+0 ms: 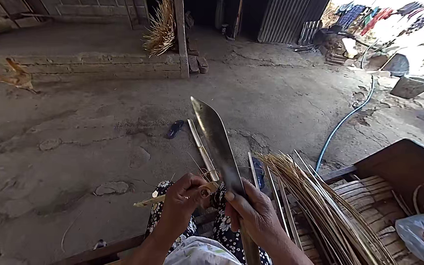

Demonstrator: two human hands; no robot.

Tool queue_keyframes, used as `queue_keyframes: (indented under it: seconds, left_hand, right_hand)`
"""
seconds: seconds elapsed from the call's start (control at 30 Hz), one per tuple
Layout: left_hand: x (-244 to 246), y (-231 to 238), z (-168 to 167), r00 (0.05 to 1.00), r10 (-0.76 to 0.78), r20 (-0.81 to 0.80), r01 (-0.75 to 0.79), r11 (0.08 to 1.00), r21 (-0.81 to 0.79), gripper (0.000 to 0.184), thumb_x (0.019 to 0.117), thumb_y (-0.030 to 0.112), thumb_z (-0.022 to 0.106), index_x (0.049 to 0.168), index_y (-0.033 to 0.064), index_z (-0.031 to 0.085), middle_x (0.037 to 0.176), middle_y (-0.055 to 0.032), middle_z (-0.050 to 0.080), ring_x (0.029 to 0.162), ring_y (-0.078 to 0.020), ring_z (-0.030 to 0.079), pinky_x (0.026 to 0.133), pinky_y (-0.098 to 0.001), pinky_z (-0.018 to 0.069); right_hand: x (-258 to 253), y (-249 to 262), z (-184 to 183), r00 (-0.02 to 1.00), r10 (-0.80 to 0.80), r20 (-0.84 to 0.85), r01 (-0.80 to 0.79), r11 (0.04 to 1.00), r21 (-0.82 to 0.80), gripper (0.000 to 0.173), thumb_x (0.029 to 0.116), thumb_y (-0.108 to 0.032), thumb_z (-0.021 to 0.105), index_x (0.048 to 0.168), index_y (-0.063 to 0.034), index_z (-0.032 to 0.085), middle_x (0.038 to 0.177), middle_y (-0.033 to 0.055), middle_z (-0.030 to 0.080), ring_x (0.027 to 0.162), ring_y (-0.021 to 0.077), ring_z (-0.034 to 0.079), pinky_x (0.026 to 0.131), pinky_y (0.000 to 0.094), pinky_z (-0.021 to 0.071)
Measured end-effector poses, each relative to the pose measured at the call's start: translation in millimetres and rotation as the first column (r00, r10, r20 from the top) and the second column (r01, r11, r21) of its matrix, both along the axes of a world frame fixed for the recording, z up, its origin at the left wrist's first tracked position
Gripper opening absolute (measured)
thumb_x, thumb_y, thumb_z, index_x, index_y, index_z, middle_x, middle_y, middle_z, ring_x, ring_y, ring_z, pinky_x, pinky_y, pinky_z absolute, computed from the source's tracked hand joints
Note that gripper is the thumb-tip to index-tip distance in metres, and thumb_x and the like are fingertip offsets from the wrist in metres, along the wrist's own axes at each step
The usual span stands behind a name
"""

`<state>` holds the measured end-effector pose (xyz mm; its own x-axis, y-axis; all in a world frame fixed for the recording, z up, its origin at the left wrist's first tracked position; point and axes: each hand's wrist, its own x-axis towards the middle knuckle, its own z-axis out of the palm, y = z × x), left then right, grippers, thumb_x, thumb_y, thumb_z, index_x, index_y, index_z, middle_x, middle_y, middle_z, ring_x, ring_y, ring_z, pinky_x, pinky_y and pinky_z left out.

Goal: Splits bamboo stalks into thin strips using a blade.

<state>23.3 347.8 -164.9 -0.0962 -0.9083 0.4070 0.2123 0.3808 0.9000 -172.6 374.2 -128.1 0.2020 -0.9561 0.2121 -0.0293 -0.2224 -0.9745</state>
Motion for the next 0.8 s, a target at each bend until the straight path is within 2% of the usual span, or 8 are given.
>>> queue_keyframes:
  seconds: [0.07, 0.17, 0.33, 0.8]
  left_hand:
    - [-1.2, 1.7, -1.3, 1.000, -0.007, -0.001, 0.007, 1.000, -0.009, 0.023, 0.0950, 0.032, 0.071, 0.107, 0.0129, 0.074, 0.099, 0.0035, 0.072, 0.088, -0.0059, 0.069, 0.081, -0.0224, 0.0599]
    - [-1.6, 2.3, -2.6, 1.000, -0.013, 0.007, 0.014, 0.999, -0.038, 0.020, 0.0961, 0.034, 0.070, 0.105, 0.0165, 0.075, 0.097, 0.0063, 0.071, 0.087, -0.0030, 0.068, 0.079, -0.0196, 0.0590]
    - [-2.5, 2.3, -1.3, 1.000, -0.026, -0.007, 0.026, 0.999, -0.045, 0.019, 0.0963, 0.032, 0.070, 0.104, 0.0150, 0.074, 0.096, 0.0059, 0.071, 0.085, -0.0025, 0.067, 0.077, -0.0189, 0.0581]
    - [-6.6, 6.1, -4.2, 0.999, -0.013, 0.030, 0.014, 0.998, -0.055, 0.020, 0.0960, 0.033, 0.070, 0.103, 0.0144, 0.074, 0.096, 0.0059, 0.070, 0.087, -0.0016, 0.066, 0.078, -0.0175, 0.0575]
  right_hand:
    - [0.7, 0.0, -2.7, 0.999, 0.007, -0.040, -0.010, 0.996, -0.085, 0.036, 0.1086, -0.034, 0.050, 0.128, -0.0055, 0.061, 0.077, -0.0055, 0.069, 0.054, 0.0021, 0.062, 0.045, 0.0199, 0.0550]
    - [2.3, 1.6, -0.9, 0.994, -0.009, -0.108, -0.013, 0.978, -0.207, 0.030, 0.1092, -0.024, 0.047, 0.122, -0.0023, 0.063, 0.088, -0.0030, 0.073, 0.056, -0.0020, 0.060, 0.048, 0.0160, 0.0537]
    - [3.8, 4.5, 7.5, 0.963, -0.058, -0.263, -0.032, 0.944, -0.329, 0.028, 0.1098, -0.024, 0.045, 0.114, -0.0031, 0.063, 0.083, -0.0003, 0.069, 0.057, -0.0017, 0.058, 0.052, 0.0146, 0.0517]
    - [-1.7, 15.5, 16.3, 0.943, -0.097, -0.320, -0.015, 0.944, -0.331, 0.025, 0.1092, -0.024, 0.046, 0.110, -0.0048, 0.062, 0.082, -0.0009, 0.068, 0.057, -0.0026, 0.058, 0.051, 0.0130, 0.0507]
